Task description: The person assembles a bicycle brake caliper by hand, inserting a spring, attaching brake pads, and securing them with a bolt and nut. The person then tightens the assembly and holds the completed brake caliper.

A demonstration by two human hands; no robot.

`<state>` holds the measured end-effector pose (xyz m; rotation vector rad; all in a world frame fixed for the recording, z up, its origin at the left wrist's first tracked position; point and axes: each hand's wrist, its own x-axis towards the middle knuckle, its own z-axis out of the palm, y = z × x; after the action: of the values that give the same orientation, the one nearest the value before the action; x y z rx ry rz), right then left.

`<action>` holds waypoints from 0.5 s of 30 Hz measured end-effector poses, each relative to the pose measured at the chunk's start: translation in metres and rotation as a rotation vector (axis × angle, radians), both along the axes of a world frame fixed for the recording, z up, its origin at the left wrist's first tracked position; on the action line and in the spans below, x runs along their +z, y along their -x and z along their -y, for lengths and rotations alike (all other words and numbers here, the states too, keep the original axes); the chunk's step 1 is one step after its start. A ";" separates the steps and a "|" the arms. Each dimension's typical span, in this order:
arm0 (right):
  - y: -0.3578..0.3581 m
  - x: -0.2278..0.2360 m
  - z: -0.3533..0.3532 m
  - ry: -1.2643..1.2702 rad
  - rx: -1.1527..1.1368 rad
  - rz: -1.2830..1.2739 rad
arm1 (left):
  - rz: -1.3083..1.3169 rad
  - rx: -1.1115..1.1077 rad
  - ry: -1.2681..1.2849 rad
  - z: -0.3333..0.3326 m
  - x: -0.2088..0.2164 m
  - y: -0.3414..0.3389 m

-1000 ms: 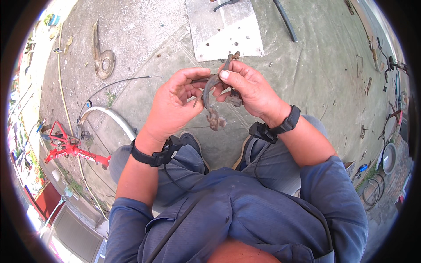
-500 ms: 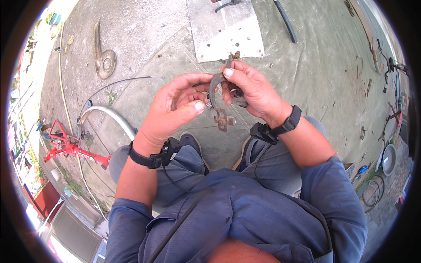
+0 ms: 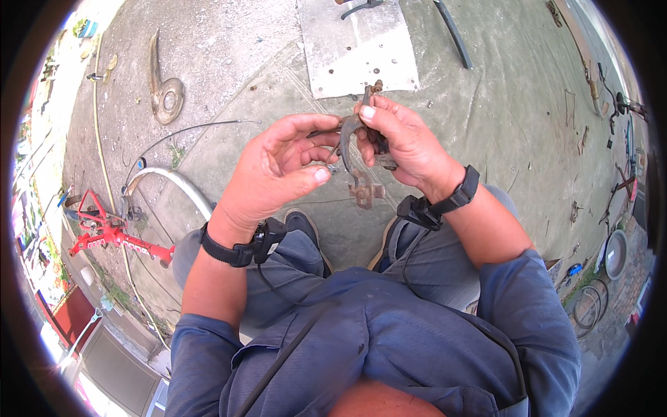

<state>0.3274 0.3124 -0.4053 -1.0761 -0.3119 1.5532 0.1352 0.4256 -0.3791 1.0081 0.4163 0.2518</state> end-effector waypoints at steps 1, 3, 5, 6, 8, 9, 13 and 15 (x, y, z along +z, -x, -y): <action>0.000 0.000 0.000 0.001 0.005 0.009 | 0.004 -0.007 -0.004 0.000 -0.001 0.000; 0.000 0.001 0.000 0.013 -0.007 0.013 | 0.010 -0.008 -0.009 0.000 -0.002 0.000; 0.000 0.002 0.000 0.024 -0.018 0.003 | 0.013 0.006 -0.009 0.002 -0.004 -0.001; 0.000 0.003 0.000 0.028 -0.023 -0.008 | 0.021 0.008 -0.006 0.003 -0.005 -0.001; 0.000 0.004 0.000 0.028 -0.030 -0.018 | 0.037 0.011 0.000 0.005 -0.005 -0.002; 0.000 0.005 -0.001 0.023 -0.032 -0.019 | 0.037 0.003 -0.018 0.006 -0.005 -0.002; 0.001 0.005 -0.002 -0.001 -0.046 -0.010 | 0.035 -0.011 -0.079 0.011 -0.005 -0.005; 0.001 0.005 -0.002 -0.007 -0.035 -0.015 | 0.048 -0.007 -0.084 0.012 -0.006 -0.006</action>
<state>0.3266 0.3141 -0.4006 -1.0587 -0.2870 1.5278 0.1408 0.4140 -0.3855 1.0831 0.3616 0.2886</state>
